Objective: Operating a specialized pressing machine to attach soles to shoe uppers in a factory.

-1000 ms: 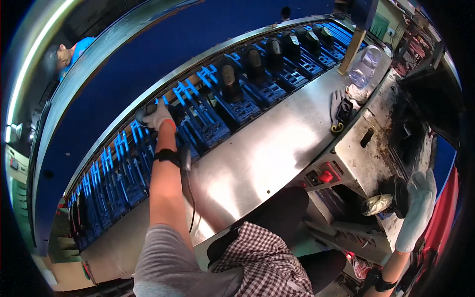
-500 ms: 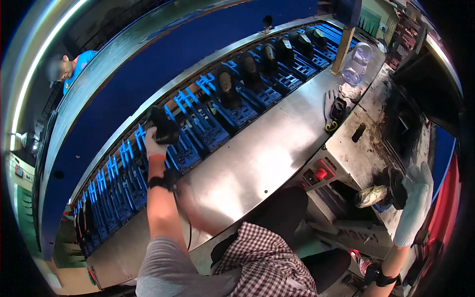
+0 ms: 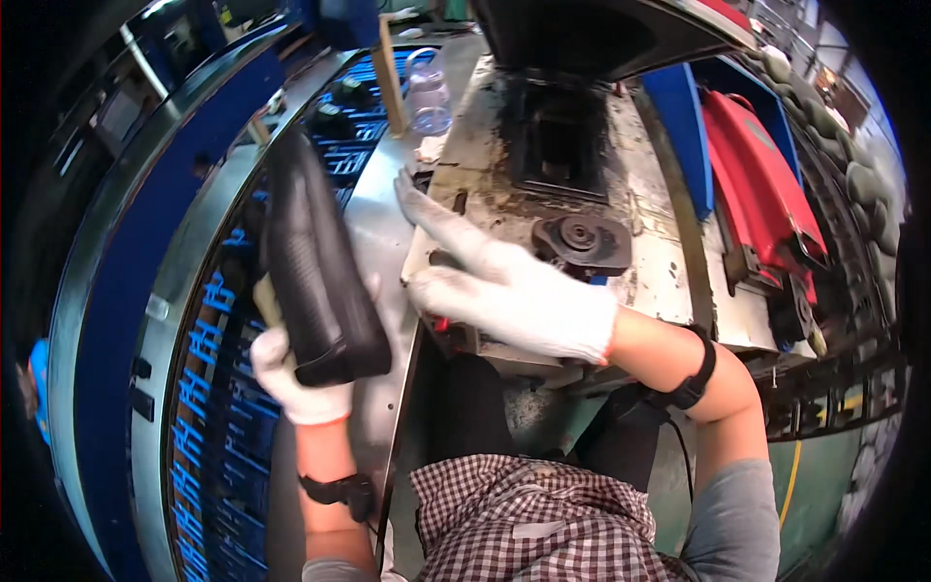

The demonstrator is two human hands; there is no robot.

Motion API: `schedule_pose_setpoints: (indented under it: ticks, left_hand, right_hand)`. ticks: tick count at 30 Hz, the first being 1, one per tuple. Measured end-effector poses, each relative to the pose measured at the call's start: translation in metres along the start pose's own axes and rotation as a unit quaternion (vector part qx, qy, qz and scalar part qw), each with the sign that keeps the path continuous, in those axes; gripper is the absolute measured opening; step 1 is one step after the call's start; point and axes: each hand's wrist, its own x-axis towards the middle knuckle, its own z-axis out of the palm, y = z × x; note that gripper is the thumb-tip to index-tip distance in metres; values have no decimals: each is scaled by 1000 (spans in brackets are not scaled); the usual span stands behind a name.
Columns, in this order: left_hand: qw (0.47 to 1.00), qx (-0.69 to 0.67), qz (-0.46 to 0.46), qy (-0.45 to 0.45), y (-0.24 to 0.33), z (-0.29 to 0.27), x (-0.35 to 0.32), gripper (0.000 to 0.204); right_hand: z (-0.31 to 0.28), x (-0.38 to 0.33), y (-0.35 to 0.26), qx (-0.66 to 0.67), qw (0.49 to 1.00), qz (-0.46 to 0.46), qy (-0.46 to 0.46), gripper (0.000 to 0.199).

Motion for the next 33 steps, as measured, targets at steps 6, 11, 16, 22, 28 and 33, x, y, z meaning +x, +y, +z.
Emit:
schedule_pose_setpoints:
  ticks: [6,11,16,22,28,33]
  left_hand:
    - [990,84,-99,-55,-70,84,71,63]
    - [942,316,43,-99,-60,117,96,84]
    - [888,395,175,-156,-34,148,123,81]
    - [818,450,293,-207,-43,179,160,87]
    - [602,526,533,-277,-58,259,251,62]
    - [417,650,518,-368,-95,323,299,44]
  right_hand:
    - [-40,1,-5,266,955,-33,129,69]
    - [-137,15,47,333,893,113,280,59]
    - [-209,55,108,-120,916,106,367,85]
    - [-180,83,96,-449,828,209,262,89]
    - [-180,66,90,-455,844,208,194,91]
    - [-183,17,82,-449,846,75,276,71]
